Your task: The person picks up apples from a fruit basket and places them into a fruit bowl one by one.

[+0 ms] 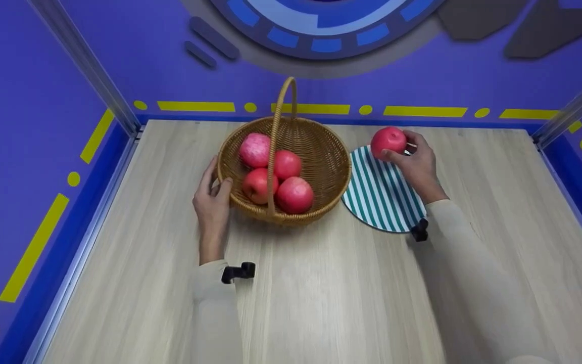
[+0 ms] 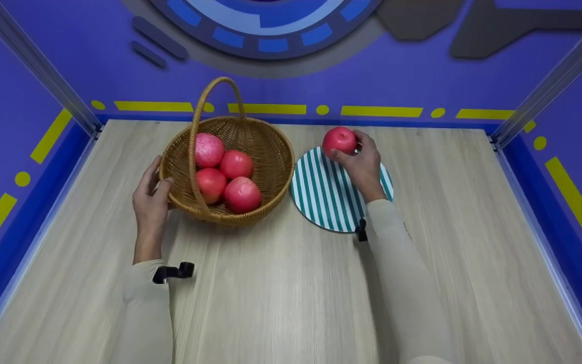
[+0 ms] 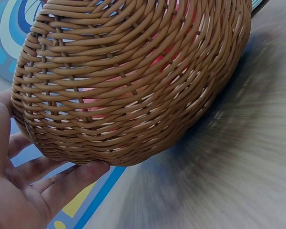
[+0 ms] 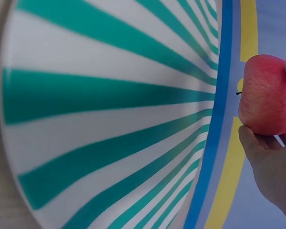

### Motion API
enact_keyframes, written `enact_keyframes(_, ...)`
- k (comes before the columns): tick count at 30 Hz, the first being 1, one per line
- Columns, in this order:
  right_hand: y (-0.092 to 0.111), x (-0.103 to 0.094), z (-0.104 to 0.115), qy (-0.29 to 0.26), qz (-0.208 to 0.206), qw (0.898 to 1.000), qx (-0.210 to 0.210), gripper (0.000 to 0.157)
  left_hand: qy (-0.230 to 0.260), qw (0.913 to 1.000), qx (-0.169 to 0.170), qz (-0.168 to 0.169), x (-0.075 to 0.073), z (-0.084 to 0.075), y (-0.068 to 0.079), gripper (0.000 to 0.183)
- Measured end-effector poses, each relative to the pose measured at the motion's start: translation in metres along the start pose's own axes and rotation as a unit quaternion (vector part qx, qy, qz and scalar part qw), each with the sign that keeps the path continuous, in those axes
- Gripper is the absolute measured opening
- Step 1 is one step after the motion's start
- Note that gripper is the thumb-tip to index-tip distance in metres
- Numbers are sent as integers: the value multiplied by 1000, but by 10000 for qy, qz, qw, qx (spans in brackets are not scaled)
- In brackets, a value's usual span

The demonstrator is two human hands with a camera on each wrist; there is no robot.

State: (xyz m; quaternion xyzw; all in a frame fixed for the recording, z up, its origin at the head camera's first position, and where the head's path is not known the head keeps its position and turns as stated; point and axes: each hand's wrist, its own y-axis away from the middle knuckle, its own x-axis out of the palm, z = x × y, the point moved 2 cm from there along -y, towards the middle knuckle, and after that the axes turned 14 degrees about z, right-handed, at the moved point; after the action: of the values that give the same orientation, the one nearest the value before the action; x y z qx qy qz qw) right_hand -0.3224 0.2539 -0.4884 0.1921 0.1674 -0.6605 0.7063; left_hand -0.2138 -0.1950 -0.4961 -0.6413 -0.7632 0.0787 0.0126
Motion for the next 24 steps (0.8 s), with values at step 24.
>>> enact_keyframes(24,-2,-1,-20,94,203,9986,477,87,57,9999,-145,-48,0,1,0,54)
